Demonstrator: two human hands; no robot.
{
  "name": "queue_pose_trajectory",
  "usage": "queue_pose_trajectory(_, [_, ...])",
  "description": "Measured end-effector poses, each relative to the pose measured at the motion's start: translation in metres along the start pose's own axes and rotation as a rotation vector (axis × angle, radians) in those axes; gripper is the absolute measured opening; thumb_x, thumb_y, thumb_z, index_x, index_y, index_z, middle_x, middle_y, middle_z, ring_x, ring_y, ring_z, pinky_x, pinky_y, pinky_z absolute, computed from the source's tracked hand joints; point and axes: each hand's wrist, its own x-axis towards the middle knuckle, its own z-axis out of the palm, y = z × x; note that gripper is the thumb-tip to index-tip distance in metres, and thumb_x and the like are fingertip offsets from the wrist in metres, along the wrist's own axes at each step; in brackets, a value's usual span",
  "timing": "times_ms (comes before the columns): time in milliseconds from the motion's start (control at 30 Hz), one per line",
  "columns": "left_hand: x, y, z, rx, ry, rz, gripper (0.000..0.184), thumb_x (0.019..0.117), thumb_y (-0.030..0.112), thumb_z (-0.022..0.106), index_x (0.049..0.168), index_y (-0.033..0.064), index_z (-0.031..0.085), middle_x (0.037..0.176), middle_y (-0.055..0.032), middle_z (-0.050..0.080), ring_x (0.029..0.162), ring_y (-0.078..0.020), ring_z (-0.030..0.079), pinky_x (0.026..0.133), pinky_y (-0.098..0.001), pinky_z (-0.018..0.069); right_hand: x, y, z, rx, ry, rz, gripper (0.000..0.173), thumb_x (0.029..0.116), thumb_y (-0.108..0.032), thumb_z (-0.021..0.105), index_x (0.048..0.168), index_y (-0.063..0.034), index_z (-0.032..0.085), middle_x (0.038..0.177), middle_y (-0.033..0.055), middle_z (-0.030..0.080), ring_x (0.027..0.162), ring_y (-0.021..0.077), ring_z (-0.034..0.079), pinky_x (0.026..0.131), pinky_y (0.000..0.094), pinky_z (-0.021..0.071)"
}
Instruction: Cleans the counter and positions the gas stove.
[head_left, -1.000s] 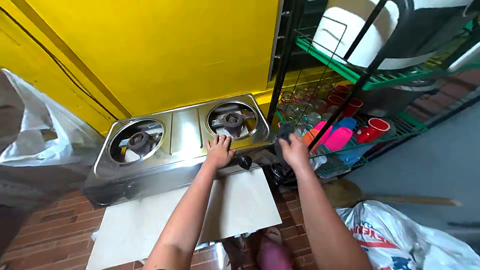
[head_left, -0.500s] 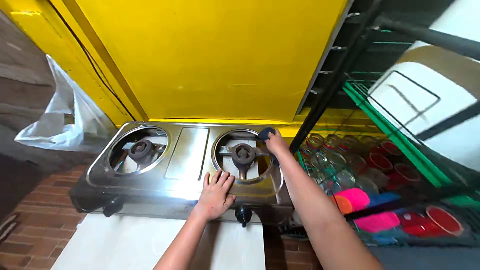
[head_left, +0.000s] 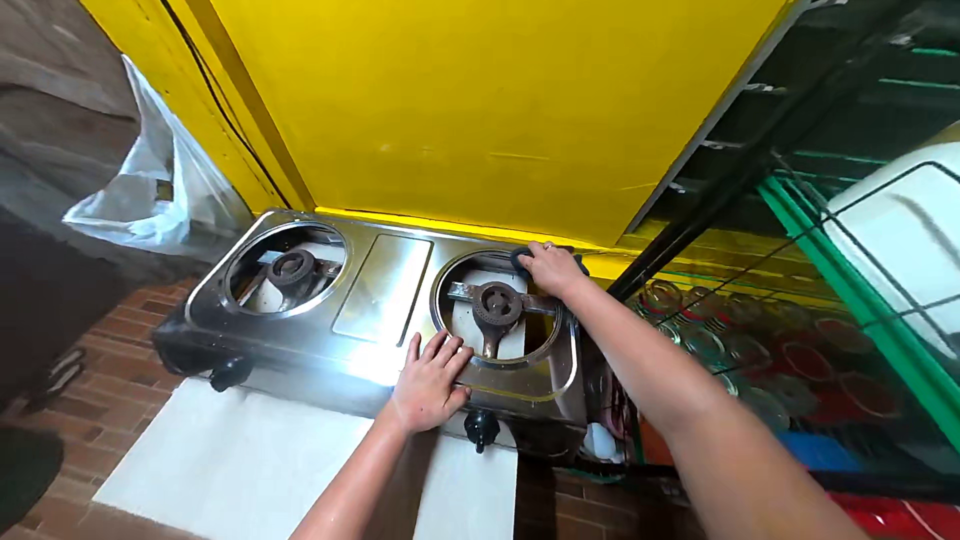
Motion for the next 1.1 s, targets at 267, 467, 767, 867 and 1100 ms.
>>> queue_pose_trajectory(267, [0.000,0.005,-0.012,-0.030,-0.132,-0.057,0.060,0.1023,0.045,0.044,0.155,0.0179,0.043,0.166,-0.0087,0.033,0.158,-0.0342,0.014,0.121,-0.0696,0.0023,-0.084,-0.050,-0.053,-0.126,-0.521,0.242,0.022,0.0936,-0.009,0.068,0.109,0.0066,0.070,0.139,0.0261,0.055,0.116,0.0476,0.061,0.086,0.0675,0.0519])
queue_pose_trajectory(467, [0.001,0.008,-0.015,-0.070,-0.142,-0.091,0.070,0.1013,0.043,0.052,0.162,0.0166,0.029,0.167,-0.0068,0.030,0.158,-0.0311,0.014,0.122,-0.0675,0.0003,-0.115,-0.118,-0.056,0.142,-0.593,0.259,0.033,0.1003,-0.018,0.058,0.125,0.0018,0.066,0.132,0.0288,0.061,0.125,0.0471,0.057,0.097,0.0698,0.0439])
queue_pose_trajectory(767, [-0.004,-0.007,-0.012,-0.418,0.077,-0.017,0.072,0.1068,0.031,0.044,0.165,0.0054,0.009,0.170,-0.0184,0.016,0.158,-0.0322,0.016,0.123,-0.0662,0.0003,-0.096,-0.179,-0.032,0.487,-0.363,0.281,0.029,0.1008,-0.015,0.058,0.122,0.0043,0.065,0.125,0.0285,0.063,0.119,0.0433,0.060,0.096,0.0648,0.0456])
queue_pose_trajectory(867, [-0.007,-0.018,-0.011,-0.609,0.168,0.015,0.076,0.1034,0.028,0.046,0.164,0.0020,0.008,0.169,-0.0228,0.016,0.157,-0.0361,0.017,0.125,-0.0621,0.0086,-0.113,-0.168,-0.041,0.288,-0.421,0.343,0.029,0.0989,-0.017,0.061,0.117,0.0041,0.068,0.125,0.0295,0.064,0.120,0.0484,0.059,0.093,0.0725,0.0438])
queue_pose_trajectory(1100, [-0.014,-0.022,-0.005,-0.840,0.397,0.061,0.072,0.1020,0.025,0.048,0.159,-0.0076,0.019,0.162,-0.0332,0.025,0.150,-0.0433,0.029,0.124,-0.0519,0.0254,-0.076,-0.214,-0.034,0.520,-0.267,0.464,0.037,0.0998,-0.018,0.060,0.128,0.0065,0.062,0.132,0.0308,0.060,0.124,0.0447,0.058,0.100,0.0656,0.0435])
